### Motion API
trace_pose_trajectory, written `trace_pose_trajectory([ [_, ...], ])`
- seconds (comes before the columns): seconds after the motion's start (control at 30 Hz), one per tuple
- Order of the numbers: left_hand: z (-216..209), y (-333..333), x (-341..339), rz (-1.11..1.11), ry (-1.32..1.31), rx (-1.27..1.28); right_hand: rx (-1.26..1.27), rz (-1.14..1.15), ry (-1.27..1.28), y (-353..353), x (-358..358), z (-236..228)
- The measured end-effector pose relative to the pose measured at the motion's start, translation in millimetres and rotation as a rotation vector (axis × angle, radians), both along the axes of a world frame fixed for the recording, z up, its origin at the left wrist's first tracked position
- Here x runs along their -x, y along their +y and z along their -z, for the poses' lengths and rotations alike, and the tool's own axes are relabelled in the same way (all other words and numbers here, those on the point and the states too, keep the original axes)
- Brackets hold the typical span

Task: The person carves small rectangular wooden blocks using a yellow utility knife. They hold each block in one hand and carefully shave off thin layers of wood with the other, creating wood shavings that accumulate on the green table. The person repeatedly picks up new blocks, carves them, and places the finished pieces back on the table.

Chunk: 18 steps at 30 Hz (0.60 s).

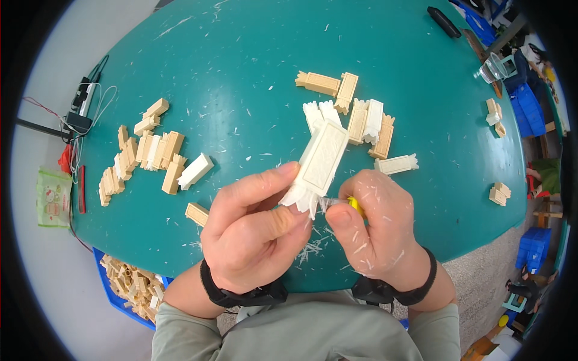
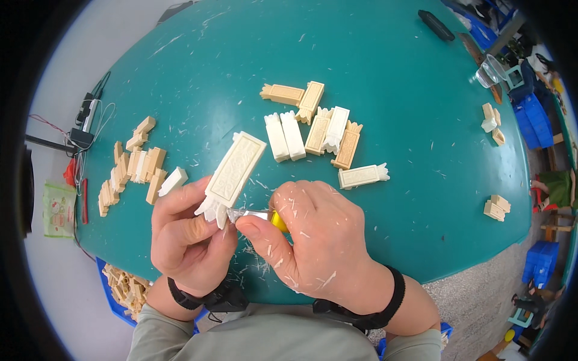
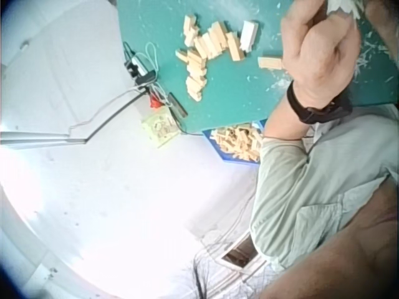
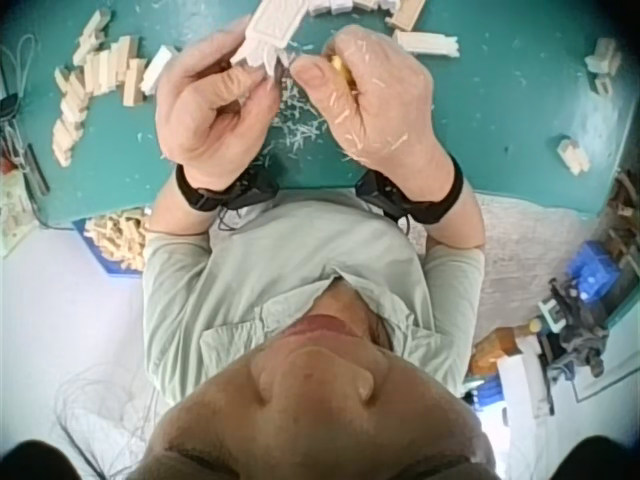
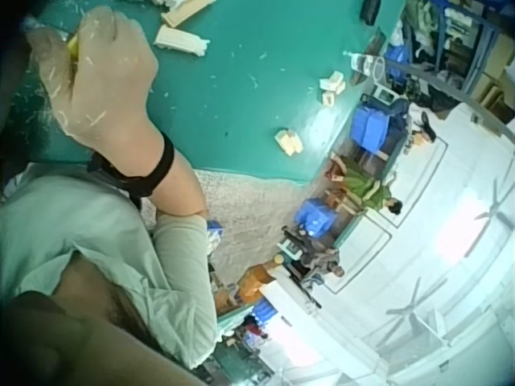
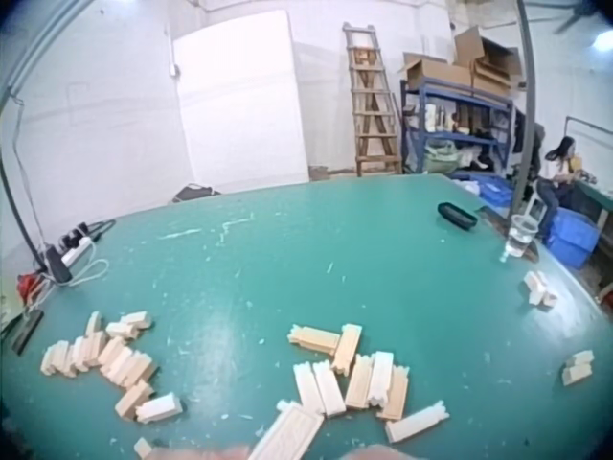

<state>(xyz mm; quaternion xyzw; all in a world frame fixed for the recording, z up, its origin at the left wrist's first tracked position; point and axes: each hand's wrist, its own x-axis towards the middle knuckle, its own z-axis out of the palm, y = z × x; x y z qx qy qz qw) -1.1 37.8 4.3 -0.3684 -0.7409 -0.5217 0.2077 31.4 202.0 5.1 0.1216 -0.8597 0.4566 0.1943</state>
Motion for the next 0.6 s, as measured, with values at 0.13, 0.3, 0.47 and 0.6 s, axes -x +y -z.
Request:
trace_pose_trajectory([
  [0.13, -1.0, -0.3, -1.9, 0.009, -0.163, -0.059, 0.126, -0.075, -0.044, 4.7, -2.2, -3.6],
  [0.3, 4.4, 3.4, 1.8, 0.171, -0.331, -0.285, 0.478, 0.004, -0.196, 9.1, -2.0, -6.3],
  [0.47, 5.5, 1.6, 3.9, 0.269, -0.388, -0.191, 0.765, 0.037, -0.419, 9.1, 0.1, -19.0],
  [0.6, -2.1, 3.3, 13.4, 0.097, -0.262, -0.077, 0.717, 0.092, -0.264, 9.3, 0.9, -12.3],
])
